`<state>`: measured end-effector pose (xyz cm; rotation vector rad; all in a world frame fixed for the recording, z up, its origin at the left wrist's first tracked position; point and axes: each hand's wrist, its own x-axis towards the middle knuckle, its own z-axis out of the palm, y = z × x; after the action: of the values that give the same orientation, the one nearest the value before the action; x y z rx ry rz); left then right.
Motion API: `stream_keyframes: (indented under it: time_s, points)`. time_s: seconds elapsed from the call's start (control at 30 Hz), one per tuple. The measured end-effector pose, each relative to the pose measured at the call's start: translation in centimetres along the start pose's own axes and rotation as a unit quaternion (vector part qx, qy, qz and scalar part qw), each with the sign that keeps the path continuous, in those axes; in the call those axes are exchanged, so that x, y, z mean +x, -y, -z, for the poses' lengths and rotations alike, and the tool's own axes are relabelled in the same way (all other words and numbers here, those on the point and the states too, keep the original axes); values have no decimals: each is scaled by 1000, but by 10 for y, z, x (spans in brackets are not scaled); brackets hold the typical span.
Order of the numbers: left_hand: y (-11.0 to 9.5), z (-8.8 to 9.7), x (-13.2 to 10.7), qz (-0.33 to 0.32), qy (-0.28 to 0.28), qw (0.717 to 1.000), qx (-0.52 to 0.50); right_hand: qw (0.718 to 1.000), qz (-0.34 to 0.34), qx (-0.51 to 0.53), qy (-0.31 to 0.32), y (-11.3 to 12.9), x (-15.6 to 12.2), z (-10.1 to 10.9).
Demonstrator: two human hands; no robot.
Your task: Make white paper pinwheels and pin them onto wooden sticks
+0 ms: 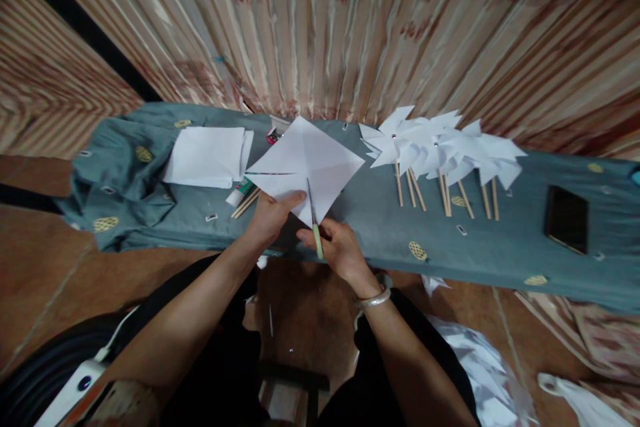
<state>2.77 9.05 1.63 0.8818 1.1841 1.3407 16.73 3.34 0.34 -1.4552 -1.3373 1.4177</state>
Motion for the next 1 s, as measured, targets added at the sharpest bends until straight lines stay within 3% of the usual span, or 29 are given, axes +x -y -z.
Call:
stream_keyframes:
  time_s: [0.37, 1.0]
  points:
    - [2, 1, 0, 4, -1, 1000, -4, 999, -14, 35, -11, 2, 1, -5]
    - [5, 3, -1, 5, 16, 1000, 22, 1000, -9, -2, -16, 6, 1, -5]
